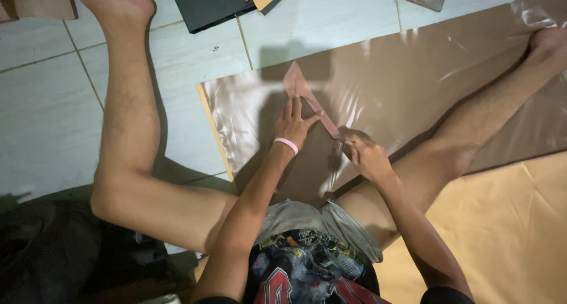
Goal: The person sits on the floor and uses a pink paper pattern to trace a shape onto a large sheet of brown paper. They repeatedly reposition the pattern and use a pen to mark the outline on the paper.
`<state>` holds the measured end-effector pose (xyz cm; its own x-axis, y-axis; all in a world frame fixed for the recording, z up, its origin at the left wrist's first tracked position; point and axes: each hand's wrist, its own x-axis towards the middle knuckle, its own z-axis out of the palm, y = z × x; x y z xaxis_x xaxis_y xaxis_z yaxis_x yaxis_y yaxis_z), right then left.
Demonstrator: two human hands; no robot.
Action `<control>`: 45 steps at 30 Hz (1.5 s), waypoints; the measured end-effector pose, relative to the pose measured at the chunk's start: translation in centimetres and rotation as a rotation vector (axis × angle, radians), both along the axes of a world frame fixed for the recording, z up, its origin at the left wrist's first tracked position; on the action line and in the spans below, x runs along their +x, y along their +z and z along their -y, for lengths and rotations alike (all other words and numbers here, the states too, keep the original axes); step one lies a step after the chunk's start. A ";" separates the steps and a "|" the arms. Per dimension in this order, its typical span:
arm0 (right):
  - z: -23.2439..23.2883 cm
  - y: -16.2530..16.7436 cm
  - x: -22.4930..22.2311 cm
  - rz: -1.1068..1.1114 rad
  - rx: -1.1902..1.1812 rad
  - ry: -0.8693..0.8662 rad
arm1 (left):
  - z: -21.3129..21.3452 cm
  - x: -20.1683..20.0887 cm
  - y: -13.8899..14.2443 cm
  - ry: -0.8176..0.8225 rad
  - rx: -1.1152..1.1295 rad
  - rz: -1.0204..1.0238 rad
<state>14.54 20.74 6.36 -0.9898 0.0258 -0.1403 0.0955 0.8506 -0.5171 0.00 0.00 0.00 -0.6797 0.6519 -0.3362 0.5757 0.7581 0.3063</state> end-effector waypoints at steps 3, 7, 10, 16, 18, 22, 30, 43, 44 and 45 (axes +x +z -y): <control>0.1 -0.5 -0.1 -0.005 0.043 -0.046 | 0.0 0.2 -0.4 0.022 0.029 0.024; -0.6 -0.3 -1.4 -0.037 0.012 -0.022 | 0.0 -0.6 -0.8 -0.001 -0.002 0.061; -1.3 0.2 -2.1 -0.017 0.033 -0.144 | -0.3 -1.3 -1.1 0.018 0.000 0.100; 1.8 -1.4 -4.6 -0.229 -0.289 -0.008 | 2.4 -3.2 -0.9 0.025 0.150 0.078; 4.1 -3.0 -6.2 -0.277 -0.328 0.053 | 2.8 -3.3 -1.0 0.076 0.195 0.081; 6.2 -5.2 -8.6 -0.212 -0.214 0.140 | 2.9 -4.0 -1.8 0.067 0.277 -0.074; 5.1 -6.1 -9.3 -0.003 -0.220 -0.024 | 1.5 -5.3 0.1 -0.011 0.017 0.067; -8.3 -5.0 -5.0 -0.253 -0.691 -0.766 | 5.6 -4.1 4.5 1.087 0.450 0.108; -8.3 -5.4 -5.6 -0.224 -0.579 -0.690 | 3.3 -3.9 3.8 1.151 0.635 0.142; -8.1 -6.2 -5.9 -0.201 -0.469 -0.607 | 0.9 -3.4 2.7 1.210 0.828 0.171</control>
<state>8.63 28.85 0.16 -0.8290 0.5519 -0.0906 0.3401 0.3689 -0.8650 -3.36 -0.91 2.73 -0.9294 -0.2284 -0.2898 -0.3527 0.3197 0.8794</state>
